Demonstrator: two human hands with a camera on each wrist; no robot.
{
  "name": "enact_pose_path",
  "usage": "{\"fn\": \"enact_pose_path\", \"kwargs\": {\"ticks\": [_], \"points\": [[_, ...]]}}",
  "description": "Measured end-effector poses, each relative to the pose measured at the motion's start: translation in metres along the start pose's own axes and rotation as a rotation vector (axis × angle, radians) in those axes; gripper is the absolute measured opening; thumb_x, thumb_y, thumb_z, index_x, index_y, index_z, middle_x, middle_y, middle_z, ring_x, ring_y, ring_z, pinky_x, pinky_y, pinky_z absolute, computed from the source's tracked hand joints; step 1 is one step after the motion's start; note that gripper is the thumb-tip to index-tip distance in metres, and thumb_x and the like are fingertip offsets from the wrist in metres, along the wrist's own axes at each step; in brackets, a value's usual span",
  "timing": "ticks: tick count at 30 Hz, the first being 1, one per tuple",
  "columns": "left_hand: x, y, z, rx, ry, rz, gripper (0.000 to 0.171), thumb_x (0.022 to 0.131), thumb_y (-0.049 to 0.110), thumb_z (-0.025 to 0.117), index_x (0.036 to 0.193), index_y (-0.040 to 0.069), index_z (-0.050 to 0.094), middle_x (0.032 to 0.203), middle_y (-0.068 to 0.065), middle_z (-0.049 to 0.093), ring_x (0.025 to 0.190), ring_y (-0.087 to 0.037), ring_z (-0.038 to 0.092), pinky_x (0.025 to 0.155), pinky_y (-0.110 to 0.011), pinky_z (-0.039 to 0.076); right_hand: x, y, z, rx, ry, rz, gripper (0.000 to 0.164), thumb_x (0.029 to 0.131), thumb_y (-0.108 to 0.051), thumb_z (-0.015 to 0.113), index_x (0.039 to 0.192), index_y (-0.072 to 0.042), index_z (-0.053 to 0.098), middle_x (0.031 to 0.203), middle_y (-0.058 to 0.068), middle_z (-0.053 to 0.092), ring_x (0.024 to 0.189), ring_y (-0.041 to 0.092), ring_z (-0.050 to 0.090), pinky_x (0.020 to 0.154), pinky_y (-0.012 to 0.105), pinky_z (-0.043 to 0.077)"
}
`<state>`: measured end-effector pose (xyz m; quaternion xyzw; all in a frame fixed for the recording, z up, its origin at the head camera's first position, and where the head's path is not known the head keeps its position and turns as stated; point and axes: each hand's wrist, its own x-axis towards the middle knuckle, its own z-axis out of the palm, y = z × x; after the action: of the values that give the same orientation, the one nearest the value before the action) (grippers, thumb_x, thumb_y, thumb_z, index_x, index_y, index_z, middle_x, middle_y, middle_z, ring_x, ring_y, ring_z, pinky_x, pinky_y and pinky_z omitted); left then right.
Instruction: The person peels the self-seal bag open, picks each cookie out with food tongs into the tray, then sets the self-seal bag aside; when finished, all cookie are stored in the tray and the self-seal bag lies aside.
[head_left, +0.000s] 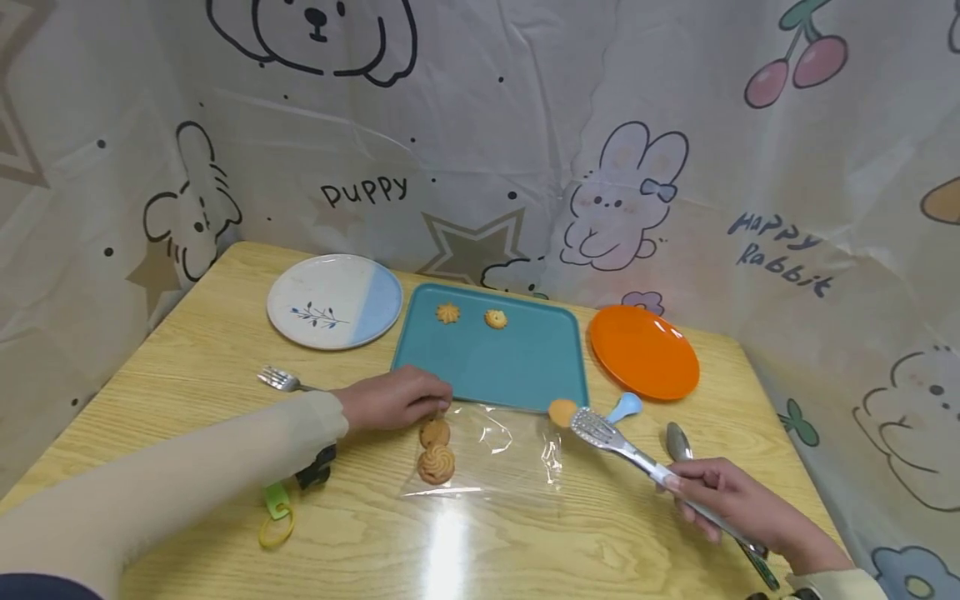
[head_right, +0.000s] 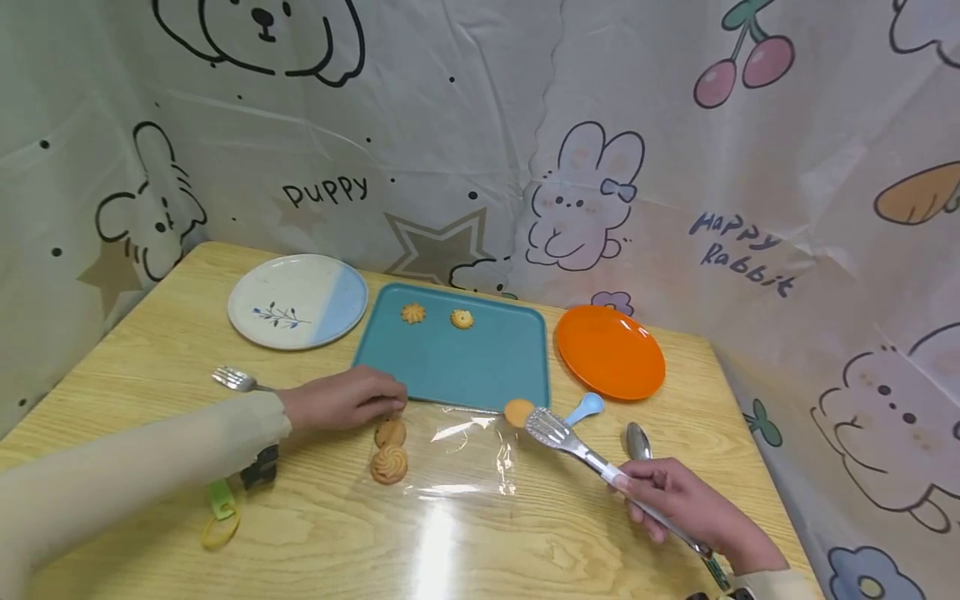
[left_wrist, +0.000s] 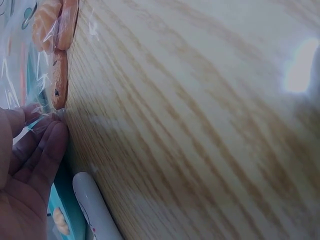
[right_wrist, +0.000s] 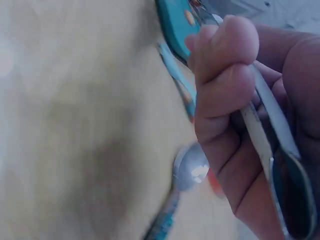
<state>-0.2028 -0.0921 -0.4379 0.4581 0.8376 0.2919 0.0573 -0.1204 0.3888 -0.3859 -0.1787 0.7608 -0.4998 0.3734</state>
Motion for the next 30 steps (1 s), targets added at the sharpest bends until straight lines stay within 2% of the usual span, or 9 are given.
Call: {"fn": "enact_pose_path", "kwargs": {"ticks": [4, 8, 13, 15, 19, 21, 24, 26, 30], "points": [[0.0, -0.001, 0.001, 0.001, -0.005, -0.009, 0.021, 0.102, 0.019, 0.05, 0.083, 0.014, 0.057, 0.071, 0.01, 0.047, 0.068, -0.003, 0.044, 0.069, -0.021, 0.04, 0.001, -0.007, -0.014, -0.111, 0.146, 0.028, 0.039, 0.106, -0.021, 0.038, 0.112, 0.016, 0.05, 0.074, -0.001, 0.058, 0.049, 0.029, 0.044, 0.049, 0.035, 0.051], [-0.001, -0.002, 0.001, 0.003, -0.019, -0.024, 0.022, 0.103, 0.02, 0.049, 0.084, 0.014, 0.057, 0.072, 0.011, 0.047, 0.069, -0.003, 0.044, 0.069, -0.021, 0.04, 0.025, -0.018, -0.019, -0.264, 0.297, 0.018, 0.036, 0.104, -0.026, 0.045, 0.106, 0.009, 0.055, 0.068, 0.006, 0.056, 0.048, 0.019, 0.051, 0.046, 0.036, 0.049], [-0.001, -0.001, 0.0, 0.009, -0.017, -0.035, 0.021, 0.102, 0.021, 0.049, 0.084, 0.015, 0.057, 0.072, 0.01, 0.047, 0.07, -0.004, 0.045, 0.069, -0.021, 0.041, 0.07, -0.033, -0.021, -0.478, 0.449, 0.005, 0.035, 0.101, -0.033, 0.051, 0.099, 0.001, 0.06, 0.066, 0.011, 0.055, 0.048, 0.02, 0.051, 0.046, 0.032, 0.047], [-0.001, 0.0, 0.001, 0.01, -0.014, -0.036, 0.021, 0.102, 0.021, 0.049, 0.085, 0.014, 0.058, 0.073, 0.01, 0.048, 0.07, -0.004, 0.045, 0.069, -0.021, 0.041, 0.086, -0.038, -0.021, -0.635, 0.516, 0.008, 0.035, 0.101, -0.036, 0.051, 0.095, -0.002, 0.06, 0.067, 0.007, 0.054, 0.05, 0.017, 0.051, 0.048, 0.028, 0.045], [0.001, -0.001, 0.002, 0.011, -0.004, -0.016, 0.021, 0.102, 0.019, 0.049, 0.084, 0.014, 0.057, 0.072, 0.009, 0.048, 0.069, -0.004, 0.044, 0.069, -0.021, 0.041, 0.111, -0.045, -0.017, -1.019, 0.639, -0.026, 0.03, 0.1, -0.035, 0.052, 0.087, -0.008, 0.057, 0.064, 0.002, 0.048, 0.054, 0.013, 0.045, 0.051, 0.025, 0.037], [0.001, 0.0, 0.002, 0.01, 0.0, -0.009, 0.02, 0.102, 0.018, 0.05, 0.083, 0.014, 0.057, 0.072, 0.008, 0.049, 0.069, -0.004, 0.044, 0.069, -0.021, 0.041, 0.119, -0.046, -0.014, -1.198, 0.68, -0.044, 0.026, 0.1, -0.03, 0.055, 0.084, -0.009, 0.054, 0.061, 0.0, 0.044, 0.052, 0.013, 0.041, 0.05, 0.024, 0.033], [0.001, 0.0, 0.002, 0.001, 0.002, -0.009, 0.02, 0.101, 0.017, 0.051, 0.082, 0.014, 0.057, 0.072, 0.008, 0.048, 0.068, -0.004, 0.044, 0.069, -0.021, 0.04, 0.127, -0.045, -0.011, -1.36, 0.701, -0.037, 0.023, 0.098, -0.027, 0.058, 0.086, -0.008, 0.051, 0.06, 0.002, 0.044, 0.047, 0.015, 0.039, 0.044, 0.024, 0.031], [0.0, 0.001, 0.001, -0.001, 0.001, -0.013, 0.021, 0.101, 0.017, 0.051, 0.082, 0.013, 0.057, 0.072, 0.008, 0.048, 0.068, -0.004, 0.044, 0.069, -0.021, 0.04, 0.13, -0.043, -0.009, -1.409, 0.708, -0.037, 0.022, 0.096, -0.025, 0.06, 0.089, -0.007, 0.051, 0.062, 0.003, 0.047, 0.045, 0.015, 0.039, 0.041, 0.024, 0.031], [-0.002, 0.002, -0.001, -0.003, -0.001, -0.018, 0.021, 0.101, 0.016, 0.051, 0.082, 0.013, 0.056, 0.071, 0.008, 0.047, 0.068, -0.004, 0.043, 0.069, -0.021, 0.04, 0.132, -0.042, -0.006, -1.428, 0.719, -0.046, 0.024, 0.096, -0.027, 0.062, 0.094, -0.006, 0.051, 0.066, 0.005, 0.049, 0.046, 0.016, 0.041, 0.04, 0.025, 0.032]]}}
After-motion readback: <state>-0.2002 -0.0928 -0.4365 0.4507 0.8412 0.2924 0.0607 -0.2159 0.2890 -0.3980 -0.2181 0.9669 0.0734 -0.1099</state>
